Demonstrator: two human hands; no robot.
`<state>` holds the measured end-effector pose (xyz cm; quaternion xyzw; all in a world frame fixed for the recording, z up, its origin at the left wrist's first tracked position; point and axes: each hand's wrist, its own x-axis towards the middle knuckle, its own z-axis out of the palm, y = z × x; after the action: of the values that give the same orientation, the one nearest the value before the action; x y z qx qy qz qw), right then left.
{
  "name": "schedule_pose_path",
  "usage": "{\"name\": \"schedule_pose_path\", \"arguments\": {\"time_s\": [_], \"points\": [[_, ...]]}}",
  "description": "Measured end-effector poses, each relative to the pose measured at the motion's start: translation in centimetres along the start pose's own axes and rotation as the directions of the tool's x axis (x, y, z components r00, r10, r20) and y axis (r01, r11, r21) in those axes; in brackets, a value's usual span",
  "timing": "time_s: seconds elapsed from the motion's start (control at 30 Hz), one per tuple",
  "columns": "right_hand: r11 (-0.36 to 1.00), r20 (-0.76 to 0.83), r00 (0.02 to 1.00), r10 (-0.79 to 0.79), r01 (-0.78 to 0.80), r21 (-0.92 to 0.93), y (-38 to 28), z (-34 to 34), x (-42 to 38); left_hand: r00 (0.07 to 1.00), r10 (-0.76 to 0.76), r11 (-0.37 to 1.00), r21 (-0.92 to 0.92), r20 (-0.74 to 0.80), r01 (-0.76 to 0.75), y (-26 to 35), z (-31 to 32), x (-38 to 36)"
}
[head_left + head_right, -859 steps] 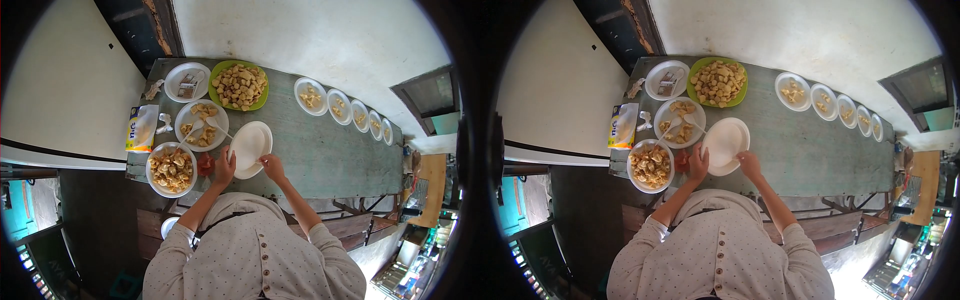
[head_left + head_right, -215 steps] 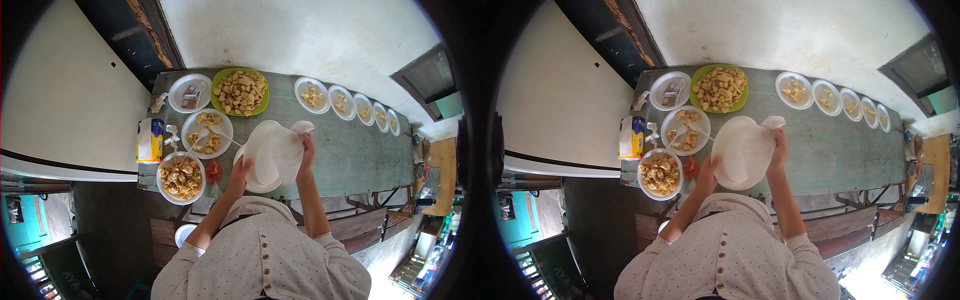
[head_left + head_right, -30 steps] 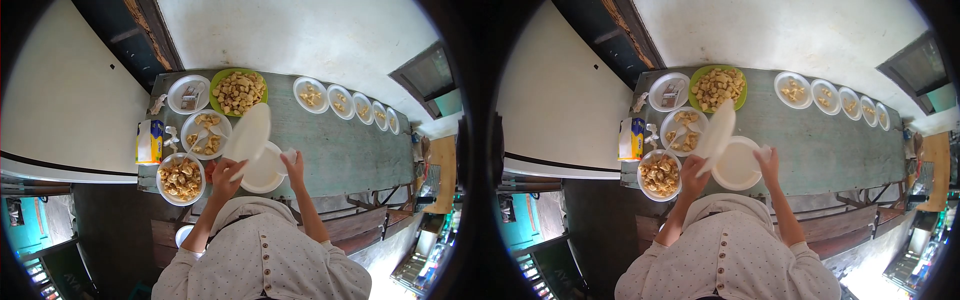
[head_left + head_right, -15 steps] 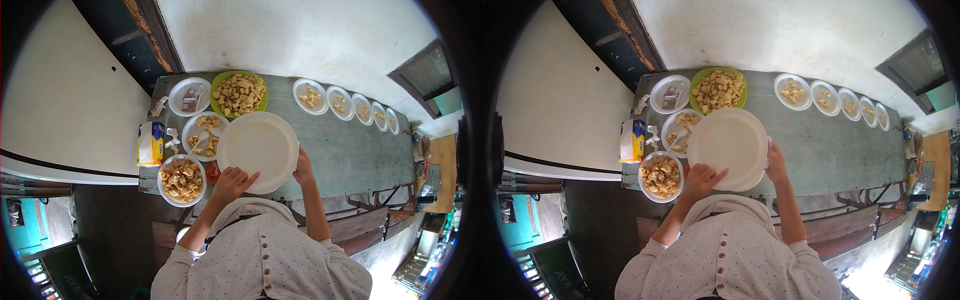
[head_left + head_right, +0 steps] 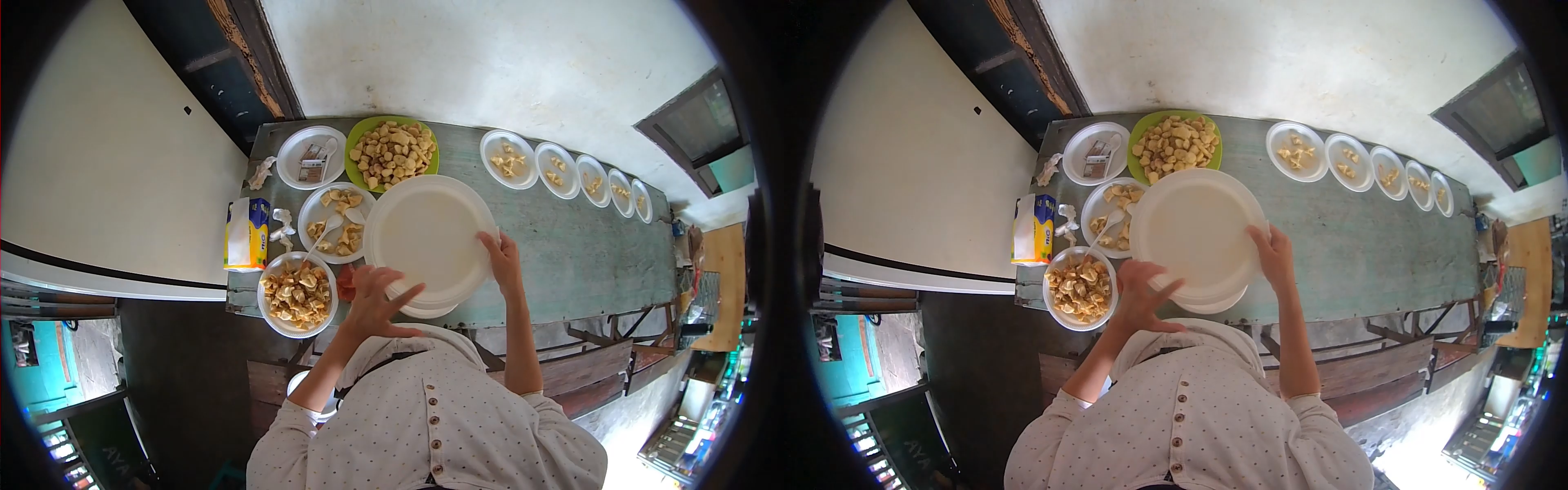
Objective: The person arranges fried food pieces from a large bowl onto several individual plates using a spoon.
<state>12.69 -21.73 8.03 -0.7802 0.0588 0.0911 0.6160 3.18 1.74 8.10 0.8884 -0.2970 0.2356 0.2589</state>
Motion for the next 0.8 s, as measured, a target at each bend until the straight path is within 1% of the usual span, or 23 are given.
{"name": "schedule_pose_path", "arguments": {"time_s": [0.03,0.07,0.1,0.13,0.17,0.2,0.23,0.27,0.3,0.33,0.37,0.4,0.43,0.47,0.5,0.53,0.57,0.6,0.63,0.67,0.7,0.73,0.8], "points": [[1.0,0.023,1.0,-0.002,0.003,-0.022,-0.4,-0.2,-0.2,0.967,-0.176,0.983,-0.088,-0.184,0.162,-0.1,0.5,-0.5],[0.999,0.046,0.999,-0.002,0.004,-0.043,-0.6,-0.4,-0.3,0.871,-0.355,0.932,-0.204,-0.341,0.3,-0.2,1.3,-1.3],[0.999,0.046,0.999,-0.001,0.003,-0.042,-0.5,-0.3,-0.3,0.715,-0.646,0.693,-0.597,-0.266,0.404,-1.3,5.5,-4.7],[0.998,0.072,0.997,-0.04,0.043,-0.049,-0.2,-0.1,-0.3,0.716,-0.646,0.693,-0.596,-0.265,0.405,-1.3,4.4,-3.1],[0.995,0.098,0.992,-0.079,0.085,-0.055,0.0,0.0,-0.3,0.541,-0.827,0.422,-0.805,-0.154,0.416,-1.1,2.1,0.0],[0.995,0.098,0.992,-0.079,0.085,-0.055,0.1,0.1,-0.3,0.357,-0.934,0.112,-0.932,0.02,0.345,-1.1,0.8,1.7],[0.992,0.148,0.987,-0.061,0.076,-0.105,0.1,0.2,-0.2,0.357,-0.934,0.112,-0.932,0.019,0.344,-1.7,1.3,0.5],[0.985,0.195,0.98,-0.04,0.071,-0.155,0.1,0.3,-0.2,0.442,-0.854,-0.16,-0.946,0.275,0.281,-2.9,2.4,-1.8],[0.985,0.193,0.98,-0.041,0.072,-0.156,-0.4,0.7,-0.3,0.535,-0.69,-0.426,-0.871,0.487,0.243,-3.5,3.2,-3.2],[0.97,0.055,0.984,-0.167,0.174,-0.17,-1.2,1.3,-0.6,0.536,-0.689,-0.427,-0.871,0.488,0.243,-3.2,3.6,-3.4],[0.943,-0.078,0.954,-0.289,0.27,-0.197,-1.7,1.7,-0.8,0.539,-0.739,-0.291,-0.914,0.403,0.283,-2.8,4.1,-3.6],[0.943,-0.075,0.955,-0.288,0.269,-0.195,-1.3,1.5,-0.7,0.546,-0.778,-0.149,-0.935,0.312,0.322,-2.6,4.4,-3.8],[0.95,-0.09,0.948,-0.306,0.299,-0.088,-0.9,1.2,-0.5,0.544,-0.779,-0.148,-0.935,0.311,0.322,-2.6,4.4,-3.8],[0.945,-0.109,0.94,-0.323,0.327,0.018,-0.6,1.0,-0.4,0.516,-0.791,-0.169,-0.928,0.33,0.333,-2.5,4.5,-3.7],[0.945,-0.11,0.94,-0.323,0.327,0.017,-0.3,1.1,-0.3,0.488,-0.8,-0.192,-0.919,0.35,0.344,-2.5,4.5,-3.5],[0.906,-0.149,0.897,-0.417,0.397,-0.144,-0.3,1.6,-0.2,0.489,-0.799,-0.193,-0.919,0.351,0.343,-2.1,4.1,-2.8],[0.842,-0.17,0.844,-0.509,0.447,-0.303,-0.5,2.1,-0.3,0.403,-0.807,-0.325,-0.895,0.431,0.307,-1.6,3.2,-1.7],[0.842,-0.172,0.844,-0.509,0.446,-0.303,-1.0,2.5,-0.5,0.319,-0.797,-0.447,-0.856,0.512,0.258,-1.3,2.7,-1.0],[0.854,-0.051,0.892,-0.449,0.412,-0.319,-2.0,2.8,-0.9,0.32,-0.796,-0.448,-0.856,0.513,0.259,-1.1,3.3,-1.3],[0.861,0.071,0.923,-0.379,0.379,-0.339,-2.6,3.2,-1.0,0.415,-0.809,-0.291,-0.897,0.416,0.332,-0.9,4.0,-2.0],[0.828,0.077,0.898,-0.434,0.431,-0.358,-2.0,3.7,-0.6,0.512,-0.797,-0.121,-0.916,0.32,0.383,-0.9,4.6,-2.4],[0.828,0.079,0.897,-0.435,0.433,-0.356,-1.8,4.1,-0.3,0.512,-0.798,-0.119,-0.916,0.317,0.382,-0.7,4.3,-1.9],[0.738,0.059,0.846,-0.53,0.494,-0.459,-1.6,4.6,0.3,0.362,-0.768,-0.437,-0.845,0.529,0.309,-0.4,3.6,-1.0]]}}
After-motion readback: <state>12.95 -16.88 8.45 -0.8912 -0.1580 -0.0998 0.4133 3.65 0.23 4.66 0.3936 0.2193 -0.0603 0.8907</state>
